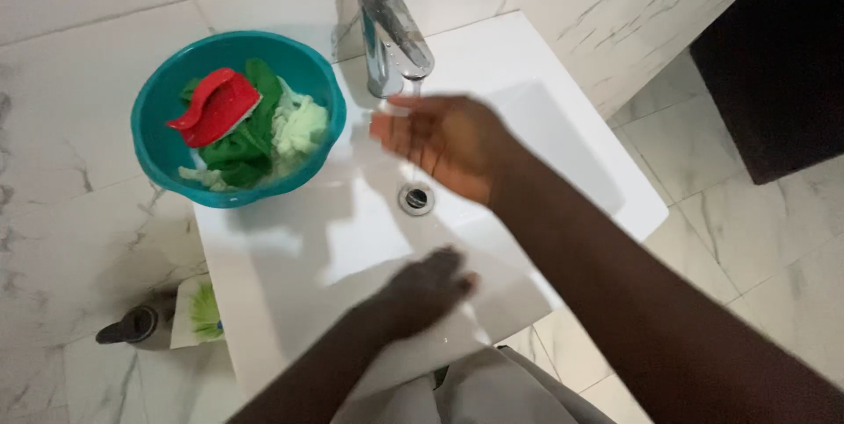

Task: Cleaning a bathroom sink and faucet using sponges and scrubbing tools.

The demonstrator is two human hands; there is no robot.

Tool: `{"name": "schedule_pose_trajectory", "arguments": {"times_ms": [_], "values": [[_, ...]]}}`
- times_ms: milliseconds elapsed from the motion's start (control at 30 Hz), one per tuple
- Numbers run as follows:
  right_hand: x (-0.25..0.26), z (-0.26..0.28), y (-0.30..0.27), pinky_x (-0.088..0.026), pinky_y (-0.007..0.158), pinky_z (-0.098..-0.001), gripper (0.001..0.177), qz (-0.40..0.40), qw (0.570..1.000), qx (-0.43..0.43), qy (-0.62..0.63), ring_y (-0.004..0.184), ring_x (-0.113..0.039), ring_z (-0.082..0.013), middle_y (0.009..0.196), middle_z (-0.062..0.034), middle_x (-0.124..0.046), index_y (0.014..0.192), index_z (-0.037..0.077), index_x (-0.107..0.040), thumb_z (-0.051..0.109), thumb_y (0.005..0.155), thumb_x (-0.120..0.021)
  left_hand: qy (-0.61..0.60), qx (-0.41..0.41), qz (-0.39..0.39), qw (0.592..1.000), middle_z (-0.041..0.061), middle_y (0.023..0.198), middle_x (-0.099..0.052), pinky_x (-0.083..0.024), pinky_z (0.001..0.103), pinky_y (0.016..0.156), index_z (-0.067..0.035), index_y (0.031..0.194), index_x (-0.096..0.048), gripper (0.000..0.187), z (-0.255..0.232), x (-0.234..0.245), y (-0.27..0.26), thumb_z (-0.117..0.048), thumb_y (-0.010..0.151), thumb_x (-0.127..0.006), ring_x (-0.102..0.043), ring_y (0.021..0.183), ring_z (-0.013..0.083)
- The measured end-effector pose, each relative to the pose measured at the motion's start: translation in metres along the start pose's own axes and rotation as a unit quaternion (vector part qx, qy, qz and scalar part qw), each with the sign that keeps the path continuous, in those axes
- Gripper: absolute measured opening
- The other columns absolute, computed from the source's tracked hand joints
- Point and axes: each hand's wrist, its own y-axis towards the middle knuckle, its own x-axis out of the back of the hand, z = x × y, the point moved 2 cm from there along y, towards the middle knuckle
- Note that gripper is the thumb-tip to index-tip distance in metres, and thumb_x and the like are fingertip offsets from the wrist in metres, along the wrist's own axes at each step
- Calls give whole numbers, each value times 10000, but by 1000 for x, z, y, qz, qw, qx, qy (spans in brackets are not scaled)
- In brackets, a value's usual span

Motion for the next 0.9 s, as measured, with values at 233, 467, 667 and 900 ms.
{"name": "schedule_pose_trajectory", "arguments": {"times_ms": [233, 467, 667, 900], "values": [[-21, 24, 0, -568, 1079, -403, 442, 58, 976, 29, 207, 1219, -656, -333, 1319, -290, -598, 1355, -163, -451, -17, 943, -383, -128, -20, 26, 991, 149, 1672, -274, -188, 447, 1212, -48, 1574, -306, 715, -59, 46, -63, -512, 1030, -296, -233, 1557, 277], [-7, 12, 10, -596, 1008, -372, 436, 23, 952, 64, 300, 1137, -664, -319, 1271, -311, -582, 1341, -215, -450, 22, 983, -373, -46, 110, 64, 991, 132, 1660, -275, -206, 373, 1240, -52, 1553, -348, 795, -16, 76, -115, -633, 1011, -363, -237, 1553, 253], [10, 9, 9, -601, 977, -351, 362, 71, 965, 21, 253, 1103, -670, -290, 1235, -261, -612, 1307, -177, -502, -24, 1002, -381, -51, 122, 28, 991, 140, 1618, -383, -267, 369, 1225, -59, 1504, -448, 722, -4, 62, -116, -584, 1014, -369, -341, 1515, 274], [-16, -34, -49, -628, 913, -414, 328, 146, 960, -236, -24, 951, -743, -339, 1096, -341, -679, 1088, -160, -649, 93, 1003, -457, -124, -43, 21, 991, 167, 1629, -448, -339, 408, 1195, -29, 1562, -461, 1005, 9, 62, -126, -620, 814, -781, -426, 1490, 279]]}}
